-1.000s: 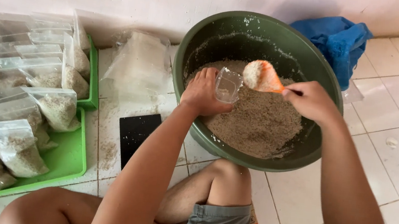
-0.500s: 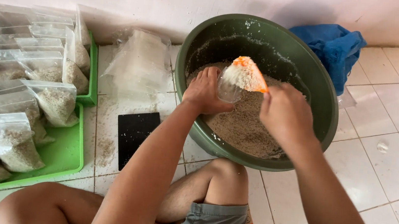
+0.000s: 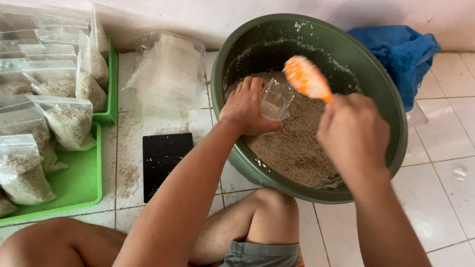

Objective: Packaging grain into plastic bags by scooping from a large tub and weighing each bag on a digital scale.

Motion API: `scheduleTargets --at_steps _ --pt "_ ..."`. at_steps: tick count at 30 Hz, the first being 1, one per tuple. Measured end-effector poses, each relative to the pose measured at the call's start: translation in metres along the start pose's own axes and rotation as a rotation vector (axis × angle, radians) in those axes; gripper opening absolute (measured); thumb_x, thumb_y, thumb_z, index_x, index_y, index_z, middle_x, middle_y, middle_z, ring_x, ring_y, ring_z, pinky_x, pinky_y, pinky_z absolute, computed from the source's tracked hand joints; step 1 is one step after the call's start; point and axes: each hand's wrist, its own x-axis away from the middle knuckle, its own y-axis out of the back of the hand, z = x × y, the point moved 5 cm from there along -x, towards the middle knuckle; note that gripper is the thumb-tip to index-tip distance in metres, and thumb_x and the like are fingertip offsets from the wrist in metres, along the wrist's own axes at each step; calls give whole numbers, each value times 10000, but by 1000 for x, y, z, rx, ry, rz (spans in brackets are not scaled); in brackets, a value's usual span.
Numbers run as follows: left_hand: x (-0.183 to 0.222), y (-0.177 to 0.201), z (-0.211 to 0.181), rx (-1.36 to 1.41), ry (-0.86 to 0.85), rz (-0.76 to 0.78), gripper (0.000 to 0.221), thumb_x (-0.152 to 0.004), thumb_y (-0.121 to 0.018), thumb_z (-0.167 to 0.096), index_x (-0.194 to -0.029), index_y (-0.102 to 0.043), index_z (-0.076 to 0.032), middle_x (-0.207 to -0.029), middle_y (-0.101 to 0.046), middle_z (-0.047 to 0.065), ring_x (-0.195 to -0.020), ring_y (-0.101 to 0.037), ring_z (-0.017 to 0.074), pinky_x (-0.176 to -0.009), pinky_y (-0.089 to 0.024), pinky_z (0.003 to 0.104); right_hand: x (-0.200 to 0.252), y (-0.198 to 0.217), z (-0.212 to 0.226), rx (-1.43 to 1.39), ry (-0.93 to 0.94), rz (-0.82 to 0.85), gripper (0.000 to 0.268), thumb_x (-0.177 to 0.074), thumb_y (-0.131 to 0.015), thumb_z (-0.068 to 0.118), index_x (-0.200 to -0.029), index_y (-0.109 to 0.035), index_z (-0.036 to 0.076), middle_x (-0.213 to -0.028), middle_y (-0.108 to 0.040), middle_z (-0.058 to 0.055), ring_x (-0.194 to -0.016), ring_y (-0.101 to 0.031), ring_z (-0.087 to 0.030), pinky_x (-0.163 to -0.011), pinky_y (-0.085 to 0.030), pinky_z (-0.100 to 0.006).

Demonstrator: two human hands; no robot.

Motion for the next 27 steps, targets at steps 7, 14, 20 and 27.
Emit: scheduleTargets --at_steps 7,14,20,27 --pt "7 10 -1 72 26 -68 894 -684 -752 -656 -1264 -354 -104 -1264 -437 153 -1291 -442 355 -1052 -420 507 -8 -115 -41 -167 -325 511 289 -875 -542 261 -872 -768 81 -782 -695 -158 -865 -710 -389 -660 -585 -536" --pt "2 4 4 53 32 -26 964 -631 -756 -683 -1315 -352 -137 -1293 -538 139 -1282 -472 316 -1028 -443 502 28 -202 9 -145 11 1036 328 -888 -551 210 -981 -739 -43 -901 -716 -220 -936 -694 -374 -780 -583 -484" --pt "4 7 -2 23 31 10 976 -605 -762 -683 -1301 -360 -130 -1326 -510 134 -1284 -468 314 -1026 -443 502 24 -179 1 -341 168 1230 370 -885 -566 231 -595 -644 16 -558 -570 -102 -518 -505 -192 -558 -439 -335" --pt "2 3 1 -18 34 25 1028 -574 -752 -724 -1306 -342 -130 -1332 -488 124 -1289 -463 305 -1032 -442 498 26 -143 -49 -708 -91 1044 400 -808 -549 185 -463 -396 53 -423 -301 -48 -436 -255 -151 -495 -280 -390"
